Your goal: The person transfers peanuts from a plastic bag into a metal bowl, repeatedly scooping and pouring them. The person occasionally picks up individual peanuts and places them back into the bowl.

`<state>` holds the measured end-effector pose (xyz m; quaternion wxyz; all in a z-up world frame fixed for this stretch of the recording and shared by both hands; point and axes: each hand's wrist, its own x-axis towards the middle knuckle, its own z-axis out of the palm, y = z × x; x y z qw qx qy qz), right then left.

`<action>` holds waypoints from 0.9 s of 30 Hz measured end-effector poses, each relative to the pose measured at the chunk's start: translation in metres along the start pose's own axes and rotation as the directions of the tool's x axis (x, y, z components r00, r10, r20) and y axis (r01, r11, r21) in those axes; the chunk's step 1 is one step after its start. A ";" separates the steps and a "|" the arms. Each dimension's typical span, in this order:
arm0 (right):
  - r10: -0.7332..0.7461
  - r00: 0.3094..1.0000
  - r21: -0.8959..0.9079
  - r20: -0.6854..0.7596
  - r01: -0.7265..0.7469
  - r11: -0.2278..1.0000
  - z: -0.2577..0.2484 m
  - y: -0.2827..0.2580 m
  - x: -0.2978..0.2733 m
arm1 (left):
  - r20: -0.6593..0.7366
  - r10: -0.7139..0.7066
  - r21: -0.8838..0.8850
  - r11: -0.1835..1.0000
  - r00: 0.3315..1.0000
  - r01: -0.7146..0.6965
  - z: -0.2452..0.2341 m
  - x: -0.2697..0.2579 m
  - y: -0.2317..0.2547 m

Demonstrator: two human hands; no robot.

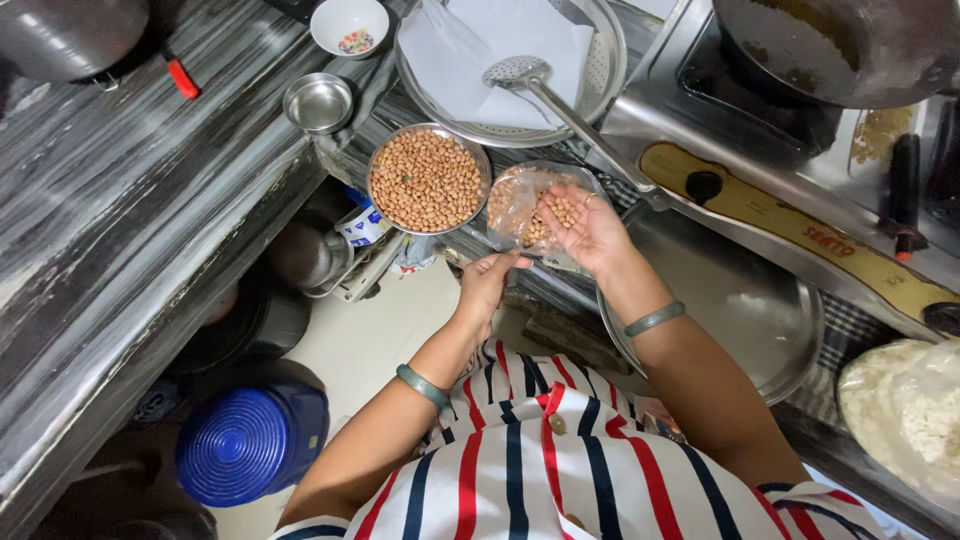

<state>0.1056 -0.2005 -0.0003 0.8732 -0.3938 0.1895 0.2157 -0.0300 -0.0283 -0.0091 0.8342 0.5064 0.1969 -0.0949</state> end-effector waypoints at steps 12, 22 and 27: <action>0.085 0.967 -0.006 0.240 -0.086 0.996 0.116 -0.021 -0.045 | -0.086 -0.086 0.005 0.996 0.993 0.087 -0.026 -0.010 0.019; 0.070 0.983 -0.351 0.167 -0.007 0.936 0.154 0.030 0.026 | -0.101 -0.111 -0.012 0.994 0.989 0.111 -0.047 -0.004 0.019; 0.029 0.937 -0.312 0.347 0.086 0.946 0.164 -0.001 -0.017 | -0.095 -0.120 -0.002 0.993 0.988 0.121 -0.047 -0.003 0.017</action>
